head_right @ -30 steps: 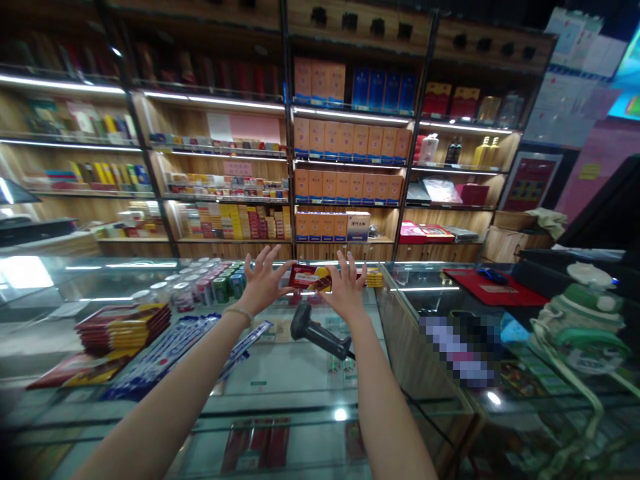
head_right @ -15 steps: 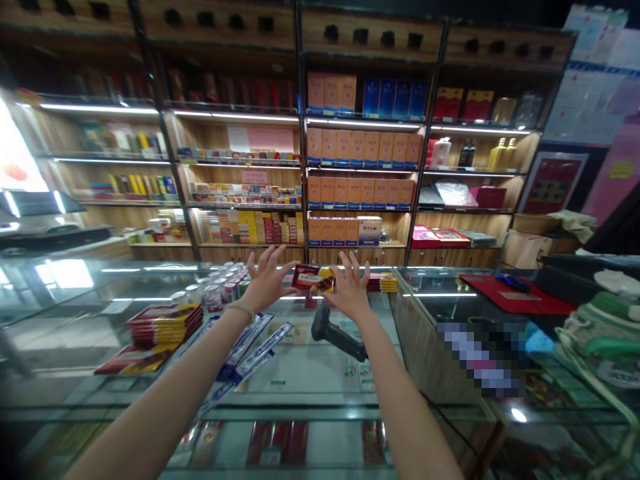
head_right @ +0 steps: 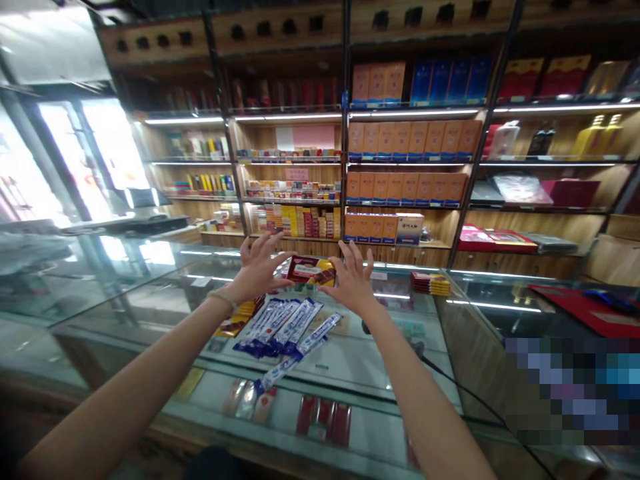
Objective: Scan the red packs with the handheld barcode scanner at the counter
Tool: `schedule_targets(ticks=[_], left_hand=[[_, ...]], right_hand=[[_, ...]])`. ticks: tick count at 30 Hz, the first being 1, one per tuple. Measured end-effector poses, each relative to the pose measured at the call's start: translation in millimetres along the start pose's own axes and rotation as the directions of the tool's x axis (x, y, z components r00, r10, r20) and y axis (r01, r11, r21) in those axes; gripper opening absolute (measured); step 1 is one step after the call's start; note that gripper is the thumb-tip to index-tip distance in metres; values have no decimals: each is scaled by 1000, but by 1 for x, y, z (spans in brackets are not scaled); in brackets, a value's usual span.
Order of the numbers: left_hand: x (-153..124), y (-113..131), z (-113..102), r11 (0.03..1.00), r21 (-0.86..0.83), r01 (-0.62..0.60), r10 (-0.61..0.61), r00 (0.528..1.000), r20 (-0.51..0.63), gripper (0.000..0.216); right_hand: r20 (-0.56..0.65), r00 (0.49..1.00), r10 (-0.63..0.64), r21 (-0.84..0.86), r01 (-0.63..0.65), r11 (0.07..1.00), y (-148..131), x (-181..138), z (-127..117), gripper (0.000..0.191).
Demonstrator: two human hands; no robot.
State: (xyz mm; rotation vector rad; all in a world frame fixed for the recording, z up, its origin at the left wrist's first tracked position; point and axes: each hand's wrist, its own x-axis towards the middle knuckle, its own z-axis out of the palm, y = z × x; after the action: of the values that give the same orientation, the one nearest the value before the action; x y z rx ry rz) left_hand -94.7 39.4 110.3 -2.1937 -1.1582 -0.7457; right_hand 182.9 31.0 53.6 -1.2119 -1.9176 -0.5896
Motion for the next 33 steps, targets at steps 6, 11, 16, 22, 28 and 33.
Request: schedule_targets(ticks=[6,11,16,22,28,33], left_hand=[[-44,-52,-36,999,37,-4,2,999,50,65],[-91,-96,-56,997,69,40,-48,991,122,60],[-126,-130,-68,992,114,55,-74,983,170,61],[-160,-155,-67,989,138,51,-82,969,234,64],[-192,-168,-44,985,154,72,-115,948,297,60],[-200,-175,-26,988,130,85,-125,929,347,58]], right_hand=[[48,997,-61,109,55,993,-59,17,14,63],[111,986,-120,192,98,977,-115,26,30,66],[184,972,-148,247,100,964,-160,29,40,64],[254,953,-164,284,89,955,-194,15,61,66],[316,921,-227,326,119,938,-210,0,82,60],[343,901,-265,316,155,936,-212,-3,93,57]])
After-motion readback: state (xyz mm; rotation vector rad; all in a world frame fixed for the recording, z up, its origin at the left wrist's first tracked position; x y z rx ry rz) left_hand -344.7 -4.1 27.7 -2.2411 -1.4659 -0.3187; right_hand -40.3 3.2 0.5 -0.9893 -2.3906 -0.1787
